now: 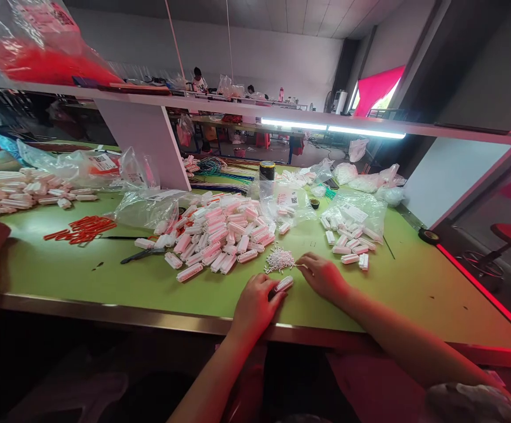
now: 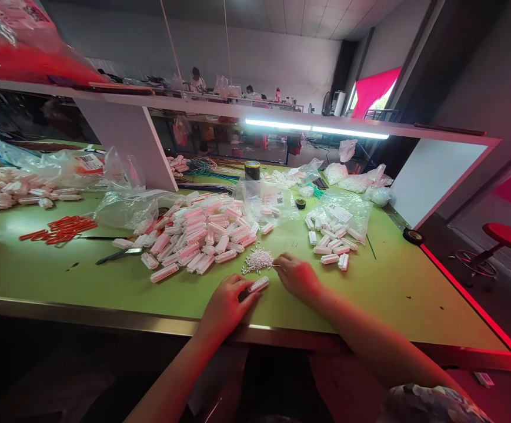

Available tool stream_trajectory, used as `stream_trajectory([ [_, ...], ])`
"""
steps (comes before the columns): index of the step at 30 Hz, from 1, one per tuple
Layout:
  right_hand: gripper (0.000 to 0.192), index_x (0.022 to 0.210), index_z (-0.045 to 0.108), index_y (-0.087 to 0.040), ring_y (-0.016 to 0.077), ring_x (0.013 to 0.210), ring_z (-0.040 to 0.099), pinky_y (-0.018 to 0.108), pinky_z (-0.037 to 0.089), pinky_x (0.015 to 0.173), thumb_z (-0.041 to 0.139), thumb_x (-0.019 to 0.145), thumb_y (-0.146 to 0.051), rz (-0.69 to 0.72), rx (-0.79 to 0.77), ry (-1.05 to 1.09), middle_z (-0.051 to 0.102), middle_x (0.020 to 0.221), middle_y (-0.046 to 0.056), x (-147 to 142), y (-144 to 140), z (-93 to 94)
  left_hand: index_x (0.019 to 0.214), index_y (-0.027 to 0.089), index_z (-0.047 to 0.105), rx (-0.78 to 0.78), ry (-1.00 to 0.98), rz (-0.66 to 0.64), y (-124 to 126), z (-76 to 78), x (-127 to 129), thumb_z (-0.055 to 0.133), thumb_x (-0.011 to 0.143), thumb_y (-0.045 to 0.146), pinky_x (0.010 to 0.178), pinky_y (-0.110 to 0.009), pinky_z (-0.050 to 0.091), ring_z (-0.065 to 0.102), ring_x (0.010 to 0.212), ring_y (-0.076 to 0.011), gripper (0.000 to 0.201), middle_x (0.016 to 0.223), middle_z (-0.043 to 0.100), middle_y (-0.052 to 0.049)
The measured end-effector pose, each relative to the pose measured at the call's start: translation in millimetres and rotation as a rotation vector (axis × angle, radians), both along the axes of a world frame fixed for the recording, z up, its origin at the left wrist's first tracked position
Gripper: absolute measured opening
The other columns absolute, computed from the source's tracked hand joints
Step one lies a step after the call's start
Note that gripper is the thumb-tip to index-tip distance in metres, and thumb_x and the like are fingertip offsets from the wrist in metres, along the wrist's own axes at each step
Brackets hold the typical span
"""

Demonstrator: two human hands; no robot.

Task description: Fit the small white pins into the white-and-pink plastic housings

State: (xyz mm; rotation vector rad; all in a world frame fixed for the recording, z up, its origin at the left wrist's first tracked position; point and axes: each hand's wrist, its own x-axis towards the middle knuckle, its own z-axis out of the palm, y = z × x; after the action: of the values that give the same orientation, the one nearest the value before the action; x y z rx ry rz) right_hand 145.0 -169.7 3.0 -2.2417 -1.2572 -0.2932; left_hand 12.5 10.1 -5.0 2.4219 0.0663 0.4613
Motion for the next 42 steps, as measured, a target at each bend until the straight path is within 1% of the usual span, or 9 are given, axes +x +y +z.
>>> stream_trajectory([
  [4,0.018,0.094,0.070,-0.020,0.0159,0.085,0.066,0.026,0.050,0.077,0.053,0.099,-0.020,0.012,-0.052,0.015,0.067,0.096,0.006,16,4,-5.2,0.100,0.022,0.074,0.001,-0.009,0.007,0,1.3,0,0.069,0.086,0.025,0.083,-0.035,0.049,0.061,0.090,-0.0227,0.015,0.091,0.065,-0.005],
  [8,0.017,0.094,0.070,-0.020,0.0132,0.077,0.064,0.023,0.046,0.072,0.054,0.098,-0.017,-0.006,-0.197,-0.047,0.066,0.098,0.004,14,13,-3.5,0.099,0.022,0.074,0.015,-0.003,0.010,0,1.3,0,0.071,0.085,0.023,0.082,-0.035,0.049,0.061,0.090,-0.0230,0.015,0.090,0.065,-0.004],
  [12,0.014,0.093,0.068,-0.019,0.0160,0.078,0.063,0.026,0.045,0.072,0.057,0.094,-0.010,0.026,-0.314,-0.139,0.066,0.099,0.007,9,16,1.6,0.101,0.022,0.074,0.013,-0.004,0.006,0,0.8,0,0.071,0.085,0.023,0.083,-0.035,0.048,0.061,0.090,-0.0224,0.016,0.090,0.064,-0.004],
  [15,0.015,0.096,0.064,-0.019,0.0156,0.078,0.064,0.027,0.046,0.074,0.052,0.095,-0.011,0.049,-0.158,-0.004,0.067,0.101,0.007,6,13,4.0,0.101,0.022,0.074,-0.009,-0.005,-0.003,0,1.2,-1,0.068,0.088,0.024,0.083,-0.034,0.049,0.060,0.089,-0.0219,0.015,0.089,0.063,-0.004],
  [20,0.016,0.091,0.059,-0.019,0.0119,0.053,0.056,0.023,0.043,0.055,0.057,0.093,-0.035,0.053,0.185,0.649,0.059,0.058,-0.005,0,6,5.3,0.101,0.022,0.075,-0.012,-0.021,-0.018,1,0.1,-1,0.064,0.090,0.027,0.086,-0.036,0.050,0.061,0.094,-0.0230,0.016,0.094,0.065,-0.006],
  [23,0.031,0.087,0.057,-0.018,0.0112,0.050,0.055,0.022,0.039,0.049,0.068,0.083,-0.047,0.103,0.265,0.919,0.057,0.055,-0.006,-4,6,7.2,0.112,0.023,0.072,-0.003,-0.033,-0.027,2,-2.5,0,0.064,0.090,0.026,0.090,-0.038,0.050,0.060,0.098,-0.0243,0.024,0.099,0.067,-0.007],
  [26,0.035,0.090,0.058,-0.018,0.0105,0.051,0.055,0.022,0.040,0.050,0.071,0.079,-0.049,0.123,0.314,0.956,0.056,0.060,-0.006,-7,8,10.4,0.130,0.027,0.064,0.033,-0.052,-0.058,3,-3.7,0,0.061,0.093,0.026,0.091,-0.038,0.049,0.060,0.100,-0.0243,0.037,0.100,0.066,-0.007],
  [33,0.035,0.090,0.065,-0.017,0.0107,0.053,0.054,0.024,0.043,0.051,0.071,0.079,-0.051,0.103,0.332,0.917,0.056,0.059,-0.005,-8,8,11.8,0.125,0.033,0.068,0.276,-0.012,-0.090,-2,2.8,-4,0.051,0.098,0.023,0.080,-0.035,0.048,0.056,0.089,-0.0236,0.034,0.090,0.060,-0.006],
  [42,0.040,0.081,0.068,-0.018,0.0092,0.050,0.049,0.020,0.036,0.046,0.079,0.070,-0.054,-0.015,0.346,0.939,0.054,0.054,-0.005,-6,7,6.8,0.134,0.028,0.060,0.574,0.045,-0.084,-7,4.0,-6,0.050,0.097,0.017,0.078,-0.037,0.049,0.055,0.093,-0.0264,0.041,0.101,0.064,-0.010],
])
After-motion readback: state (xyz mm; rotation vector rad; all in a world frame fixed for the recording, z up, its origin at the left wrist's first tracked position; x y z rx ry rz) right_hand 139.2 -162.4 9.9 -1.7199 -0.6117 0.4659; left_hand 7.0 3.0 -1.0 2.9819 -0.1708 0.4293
